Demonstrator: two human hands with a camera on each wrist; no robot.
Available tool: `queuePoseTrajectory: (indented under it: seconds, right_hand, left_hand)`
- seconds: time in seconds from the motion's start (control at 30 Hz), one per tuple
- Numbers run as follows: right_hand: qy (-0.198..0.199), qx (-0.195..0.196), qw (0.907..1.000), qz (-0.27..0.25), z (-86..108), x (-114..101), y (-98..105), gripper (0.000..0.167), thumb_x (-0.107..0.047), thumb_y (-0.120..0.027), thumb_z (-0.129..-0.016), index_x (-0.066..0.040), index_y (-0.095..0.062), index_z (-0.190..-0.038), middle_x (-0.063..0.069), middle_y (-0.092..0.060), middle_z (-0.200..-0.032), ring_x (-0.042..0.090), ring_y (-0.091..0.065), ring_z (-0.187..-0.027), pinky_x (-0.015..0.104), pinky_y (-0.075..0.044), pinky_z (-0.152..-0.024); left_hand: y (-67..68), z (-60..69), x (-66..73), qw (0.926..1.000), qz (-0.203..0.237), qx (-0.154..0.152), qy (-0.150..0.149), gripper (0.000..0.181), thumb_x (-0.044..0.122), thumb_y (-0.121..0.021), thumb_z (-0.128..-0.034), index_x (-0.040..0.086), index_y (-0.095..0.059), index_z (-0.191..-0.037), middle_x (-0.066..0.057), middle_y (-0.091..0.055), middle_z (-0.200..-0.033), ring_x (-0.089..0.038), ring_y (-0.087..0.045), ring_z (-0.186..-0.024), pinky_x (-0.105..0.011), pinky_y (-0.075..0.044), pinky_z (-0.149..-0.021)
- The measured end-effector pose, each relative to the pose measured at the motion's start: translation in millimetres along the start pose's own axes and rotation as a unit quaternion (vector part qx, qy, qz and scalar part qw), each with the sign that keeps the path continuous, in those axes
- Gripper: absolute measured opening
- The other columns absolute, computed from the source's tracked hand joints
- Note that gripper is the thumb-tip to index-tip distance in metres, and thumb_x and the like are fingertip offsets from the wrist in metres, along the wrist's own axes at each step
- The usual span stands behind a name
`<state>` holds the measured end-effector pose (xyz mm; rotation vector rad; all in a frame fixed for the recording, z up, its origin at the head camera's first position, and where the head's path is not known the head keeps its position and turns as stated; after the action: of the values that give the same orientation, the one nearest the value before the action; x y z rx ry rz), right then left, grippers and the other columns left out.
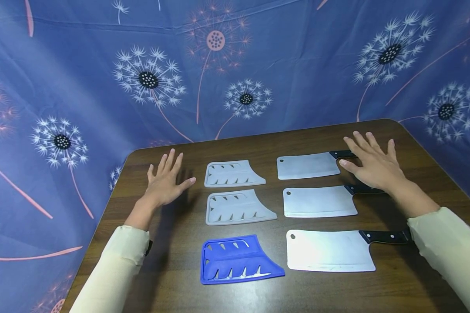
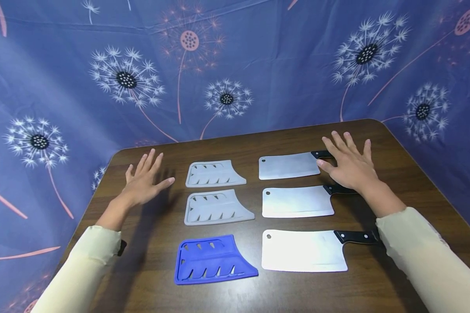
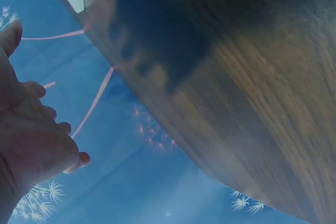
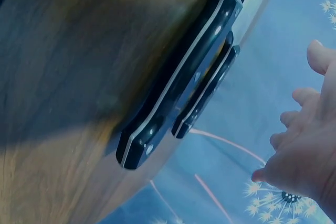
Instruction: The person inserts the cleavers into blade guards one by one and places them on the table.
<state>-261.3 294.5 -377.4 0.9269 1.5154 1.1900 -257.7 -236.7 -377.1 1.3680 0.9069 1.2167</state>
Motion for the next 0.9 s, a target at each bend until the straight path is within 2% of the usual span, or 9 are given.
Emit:
queuePoseTrajectory:
  seconds: [0.3, 0.63, 0.9]
  right_hand:
    - [0.001, -0.004, 0.9991, -0.043, -5.8, -4.7, -7.7, 0.075, -0.052, -0.039, -0.099, -0.018, -0.005, -0.156, 0.016, 0.004, -0.160, 0.035, 0.018, -0.143, 0.064, 0.019, -0.103]
    - [0.002, -0.010, 0.9988, -0.047, -11.6, -6.5, -9.5, 0.076, -0.054, -0.041, -0.098, -0.020, -0.006, -0.156, 0.016, 0.003, -0.160, 0.038, 0.017, -0.143, 0.064, 0.017, -0.105]
    - [-0.002, -0.019, 0.9989, -0.043, -15.9, -8.0, -9.1, 0.076, -0.053, -0.043, -0.097, -0.023, -0.006, -0.156, 0.014, 0.007, -0.160, 0.040, 0.020, -0.141, 0.064, 0.014, -0.105]
  left_hand:
    - [-7.4, -6.9, 6.3, 0.9998, 0.015, 0.008, -0.011, 0.091, 0.067, -0.043, -0.0905, 0.024, 0.003, -0.155, -0.001, 0.019, -0.159, -0.031, 0.010, -0.146, -0.065, 0.006, -0.107]
    - [-13.4, -17.0, 12.0, 0.9996, 0.019, 0.014, -0.016, 0.091, 0.066, -0.046, -0.0893, 0.022, -0.004, -0.156, -0.002, 0.014, -0.160, -0.036, 0.001, -0.146, -0.064, 0.002, -0.107]
    - [-13.7, -26.0, 21.2, 0.9988, 0.035, 0.025, -0.025, 0.089, 0.055, -0.058, -0.0889, 0.019, -0.011, -0.156, -0.005, 0.005, -0.161, -0.036, -0.003, -0.145, -0.063, -0.001, -0.106]
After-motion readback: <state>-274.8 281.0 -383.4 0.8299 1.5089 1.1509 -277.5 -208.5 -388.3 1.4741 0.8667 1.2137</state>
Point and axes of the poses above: each hand's wrist, its own z-axis away from the middle knuckle, its own y-axis out of the back of the hand, x = y × z, the point moved 6 cm from there along -z, towards the middle knuckle
